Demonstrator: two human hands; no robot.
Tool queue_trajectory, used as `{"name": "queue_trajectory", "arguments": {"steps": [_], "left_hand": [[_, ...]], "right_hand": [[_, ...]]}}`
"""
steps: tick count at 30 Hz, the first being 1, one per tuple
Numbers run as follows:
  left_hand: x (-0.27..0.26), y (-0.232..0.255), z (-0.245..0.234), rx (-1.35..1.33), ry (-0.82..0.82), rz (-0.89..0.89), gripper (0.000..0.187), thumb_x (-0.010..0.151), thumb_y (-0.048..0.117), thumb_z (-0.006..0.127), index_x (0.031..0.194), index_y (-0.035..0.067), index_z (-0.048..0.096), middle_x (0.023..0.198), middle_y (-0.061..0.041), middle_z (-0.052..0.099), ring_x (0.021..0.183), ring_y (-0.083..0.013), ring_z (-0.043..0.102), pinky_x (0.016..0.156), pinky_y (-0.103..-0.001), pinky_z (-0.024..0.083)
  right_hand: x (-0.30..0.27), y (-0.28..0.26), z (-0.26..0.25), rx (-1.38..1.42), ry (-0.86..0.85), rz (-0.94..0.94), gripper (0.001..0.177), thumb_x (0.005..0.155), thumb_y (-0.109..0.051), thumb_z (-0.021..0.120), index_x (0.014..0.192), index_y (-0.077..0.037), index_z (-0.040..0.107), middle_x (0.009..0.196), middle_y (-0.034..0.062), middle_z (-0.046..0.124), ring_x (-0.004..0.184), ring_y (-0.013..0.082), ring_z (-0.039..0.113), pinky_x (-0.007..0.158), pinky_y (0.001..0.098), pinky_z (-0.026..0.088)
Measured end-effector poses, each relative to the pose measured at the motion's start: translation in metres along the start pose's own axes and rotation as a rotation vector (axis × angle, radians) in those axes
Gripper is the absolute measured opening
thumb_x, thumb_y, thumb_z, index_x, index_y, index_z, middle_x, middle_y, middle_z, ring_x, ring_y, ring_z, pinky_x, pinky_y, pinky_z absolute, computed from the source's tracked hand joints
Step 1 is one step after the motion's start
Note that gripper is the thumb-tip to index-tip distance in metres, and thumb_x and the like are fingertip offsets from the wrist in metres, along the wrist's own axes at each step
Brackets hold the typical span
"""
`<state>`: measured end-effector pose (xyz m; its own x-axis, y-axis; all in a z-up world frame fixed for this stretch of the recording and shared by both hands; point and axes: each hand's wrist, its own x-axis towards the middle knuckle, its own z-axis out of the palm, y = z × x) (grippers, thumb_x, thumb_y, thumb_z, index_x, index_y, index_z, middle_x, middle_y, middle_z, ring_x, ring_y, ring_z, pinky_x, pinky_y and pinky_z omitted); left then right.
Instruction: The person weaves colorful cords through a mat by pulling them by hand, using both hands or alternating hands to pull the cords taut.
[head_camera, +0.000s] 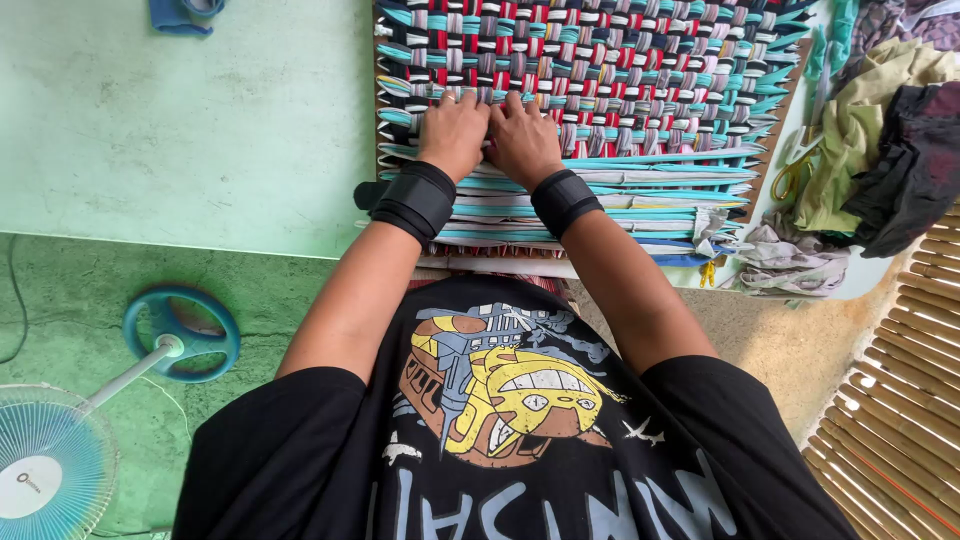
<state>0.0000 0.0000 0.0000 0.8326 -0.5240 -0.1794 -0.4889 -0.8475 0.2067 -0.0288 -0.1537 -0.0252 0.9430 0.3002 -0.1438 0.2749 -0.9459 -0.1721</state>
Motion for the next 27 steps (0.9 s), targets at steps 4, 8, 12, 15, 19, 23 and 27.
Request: {"name": "queue_trajectory", "arguments": {"steps": [4,8,12,15,19,23,27], "left_hand": [[0.017,-0.002,0.072,-0.012,0.116,0.002,0.015,0.095,0.017,0.076,0.108,0.011,0.071,0.117,-0.008,0.065,0.114,-0.0349,0.064,0.080,-0.050,0.058],[0.013,0.004,0.020,0.014,-0.005,0.014,0.032,0.076,0.013,0.077,0.107,0.008,0.071,0.117,-0.011,0.064,0.113,-0.0368,0.064,0.075,-0.044,0.060],[0.012,-0.006,0.046,0.018,0.082,0.073,0.026,0.084,0.009,0.071,0.110,0.010,0.071,0.115,-0.011,0.065,0.105,-0.0392,0.067,0.070,-0.044,0.061],[0.007,-0.003,0.042,-0.017,0.029,0.059,0.032,0.083,0.007,0.070,0.115,0.008,0.068,0.112,-0.013,0.065,0.095,-0.0364,0.069,0.071,-0.044,0.060],[0.007,-0.003,0.052,-0.012,0.039,0.038,0.027,0.086,0.006,0.070,0.112,0.010,0.067,0.111,-0.013,0.064,0.093,-0.0356,0.070,0.071,-0.043,0.060],[0.006,0.001,0.051,-0.006,0.034,0.003,0.026,0.085,0.007,0.071,0.111,0.009,0.066,0.112,-0.012,0.065,0.093,-0.0356,0.070,0.072,-0.042,0.060],[0.012,0.003,0.044,-0.033,-0.061,-0.001,0.039,0.079,0.011,0.076,0.117,0.007,0.066,0.116,-0.014,0.064,0.094,-0.0362,0.069,0.076,-0.043,0.059]], "right_hand": [[-0.016,-0.001,-0.017,0.120,0.061,0.063,0.035,0.080,-0.038,0.081,0.101,-0.011,0.072,0.113,0.0122,0.059,0.109,0.0372,0.057,0.076,0.0499,0.053],[-0.031,0.003,-0.004,0.201,0.039,0.086,0.026,0.075,-0.040,0.084,0.082,-0.015,0.080,0.107,0.0072,0.060,0.106,0.0329,0.051,0.090,0.0506,0.041],[-0.038,0.016,0.021,0.328,0.034,0.031,0.009,0.082,-0.034,0.082,0.084,-0.025,0.084,0.104,0.0020,0.060,0.106,0.0307,0.050,0.099,0.0523,0.035],[-0.035,0.030,0.025,0.287,0.001,0.077,0.012,0.084,-0.038,0.082,0.086,-0.026,0.081,0.107,0.0008,0.061,0.112,0.0322,0.050,0.096,0.0519,0.038],[-0.029,0.017,-0.020,0.142,-0.079,0.130,0.030,0.070,-0.042,0.087,0.085,-0.019,0.075,0.111,0.0091,0.058,0.116,0.0347,0.050,0.093,0.0533,0.039],[-0.026,0.013,-0.035,0.088,-0.077,0.233,0.056,0.066,-0.033,0.085,0.113,-0.013,0.061,0.114,0.0149,0.056,0.110,0.0394,0.053,0.082,0.0571,0.045],[-0.028,0.027,-0.005,0.178,-0.051,0.220,0.050,0.078,-0.029,0.079,0.120,-0.009,0.059,0.117,0.0172,0.057,0.102,0.0429,0.061,0.072,0.0527,0.054]]}}
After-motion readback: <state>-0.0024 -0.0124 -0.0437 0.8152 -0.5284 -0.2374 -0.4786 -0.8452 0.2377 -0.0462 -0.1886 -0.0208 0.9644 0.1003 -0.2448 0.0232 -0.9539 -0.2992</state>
